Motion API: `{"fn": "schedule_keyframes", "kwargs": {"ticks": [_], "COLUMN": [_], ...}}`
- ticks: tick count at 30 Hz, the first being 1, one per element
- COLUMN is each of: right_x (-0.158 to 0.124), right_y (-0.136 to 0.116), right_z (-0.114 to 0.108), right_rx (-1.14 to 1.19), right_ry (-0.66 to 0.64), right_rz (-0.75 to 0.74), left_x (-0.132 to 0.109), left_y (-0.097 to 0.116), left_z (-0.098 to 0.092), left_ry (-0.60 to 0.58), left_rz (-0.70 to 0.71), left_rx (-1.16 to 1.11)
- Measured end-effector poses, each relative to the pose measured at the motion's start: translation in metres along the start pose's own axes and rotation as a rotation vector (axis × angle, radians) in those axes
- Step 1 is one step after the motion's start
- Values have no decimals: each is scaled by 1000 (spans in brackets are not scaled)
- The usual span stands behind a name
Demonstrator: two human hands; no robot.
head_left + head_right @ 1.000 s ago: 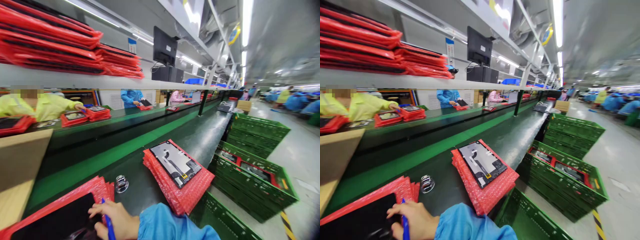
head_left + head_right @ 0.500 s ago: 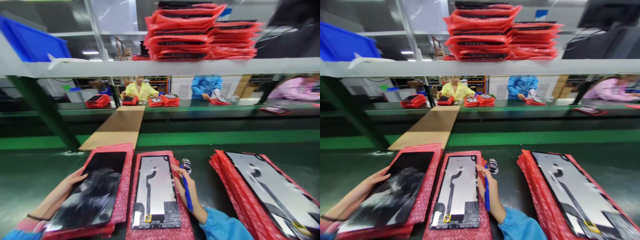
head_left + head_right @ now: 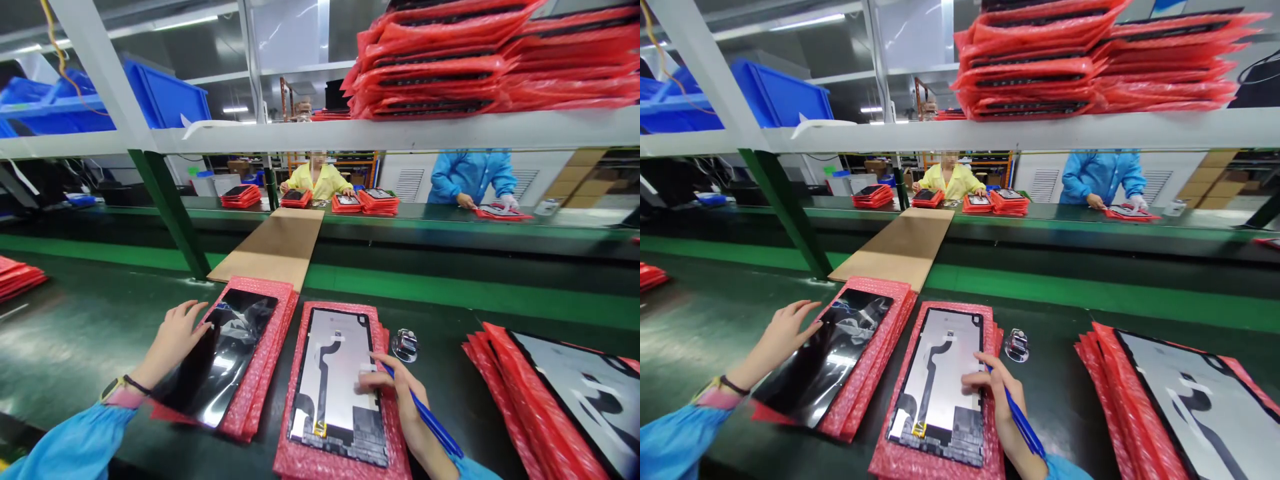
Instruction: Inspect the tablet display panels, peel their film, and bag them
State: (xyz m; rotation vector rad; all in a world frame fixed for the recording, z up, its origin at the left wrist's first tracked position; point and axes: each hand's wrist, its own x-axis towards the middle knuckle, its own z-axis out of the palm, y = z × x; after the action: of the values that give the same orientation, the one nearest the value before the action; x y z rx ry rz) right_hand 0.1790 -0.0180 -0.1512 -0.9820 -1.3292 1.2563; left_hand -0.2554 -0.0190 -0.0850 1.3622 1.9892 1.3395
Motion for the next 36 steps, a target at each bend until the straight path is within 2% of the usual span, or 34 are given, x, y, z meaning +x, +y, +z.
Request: {"fn": "schedule_keyframes", "kwargs": {"ticks": [2,4,6,7,10,12,14,19,24,28,32,36], "right_x": [-3,-6,-8,-9,-9,-7,-5,-5,-6,-2,2,3], "right_y": [-1,-2,-2,-1,3,6,7,3,1,3,5,1], "right_z": [6,12,16,17,18,18,19,24,23,18,16,12], "right_rx": [88,51,-91,-183,-410,-479,-496,-503,-410,-214,1,100], "right_ry": [-50,-61,-63,-60,-23,2,9,2,31,64,45,88], "right_rz": [2,18,40,36,-45,-89,-103,-94,-36,42,103,84], "left_x": [-16,-37,-58,-67,-82,-85,-84,-81,-75,-70,-80,-93], "left_y": [15,33,49,55,63,63,63,70,74,83,97,103], "left_z": [15,39,67,82,116,129,134,135,133,135,157,174], "left_ry": [4,-87,-419,-524,-663,-693,-709,-703,-700,-707,-758,-690], "left_rz": [57,47,-189,-257,-396,-471,-526,-594,-636,-604,-543,-500], "left_rx": [10,-32,-286,-340,-416,-452,-487,-537,-552,-595,-665,-685]}}
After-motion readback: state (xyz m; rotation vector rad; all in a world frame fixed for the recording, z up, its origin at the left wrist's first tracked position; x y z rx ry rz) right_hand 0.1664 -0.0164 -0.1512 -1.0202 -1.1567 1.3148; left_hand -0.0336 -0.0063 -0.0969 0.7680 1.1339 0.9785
